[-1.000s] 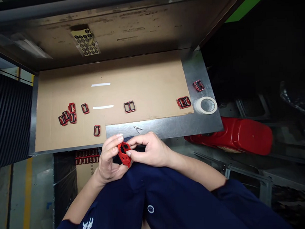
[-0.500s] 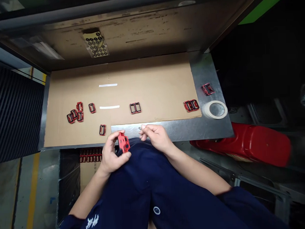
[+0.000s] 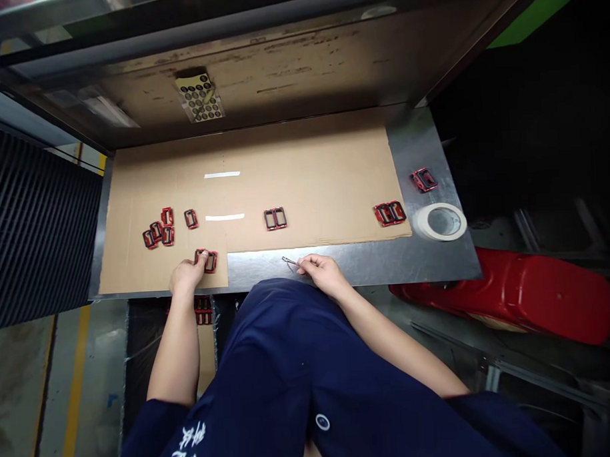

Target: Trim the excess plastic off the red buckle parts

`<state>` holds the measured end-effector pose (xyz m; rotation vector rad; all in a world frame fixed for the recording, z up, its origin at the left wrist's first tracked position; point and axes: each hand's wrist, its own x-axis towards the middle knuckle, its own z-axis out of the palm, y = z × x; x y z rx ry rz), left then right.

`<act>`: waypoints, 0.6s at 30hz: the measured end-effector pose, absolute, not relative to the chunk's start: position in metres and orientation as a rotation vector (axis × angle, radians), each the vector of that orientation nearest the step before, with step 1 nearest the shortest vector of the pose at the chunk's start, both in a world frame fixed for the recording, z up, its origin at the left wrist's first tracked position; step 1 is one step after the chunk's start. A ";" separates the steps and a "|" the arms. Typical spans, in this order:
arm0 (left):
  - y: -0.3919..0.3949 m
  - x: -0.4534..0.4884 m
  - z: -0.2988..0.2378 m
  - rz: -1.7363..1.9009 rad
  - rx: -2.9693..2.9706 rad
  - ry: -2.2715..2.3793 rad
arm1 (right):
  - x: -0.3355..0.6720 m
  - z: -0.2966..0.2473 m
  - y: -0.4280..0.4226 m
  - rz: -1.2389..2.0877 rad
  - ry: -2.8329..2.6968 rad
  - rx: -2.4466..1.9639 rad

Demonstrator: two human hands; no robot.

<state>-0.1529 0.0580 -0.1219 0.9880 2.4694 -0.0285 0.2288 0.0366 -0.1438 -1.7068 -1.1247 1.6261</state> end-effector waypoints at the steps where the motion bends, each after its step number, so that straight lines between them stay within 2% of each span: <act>1: 0.055 -0.150 -0.120 -0.041 1.018 2.478 | 0.232 -0.150 0.035 1.616 -1.097 -1.732; 8: 0.039 -0.119 -0.116 0.024 1.303 2.505 | 0.251 -0.188 0.034 1.624 -0.770 -1.859; 18: 0.026 -0.131 -0.138 0.167 1.202 2.512 | 0.257 -0.189 0.038 1.690 -0.636 -1.857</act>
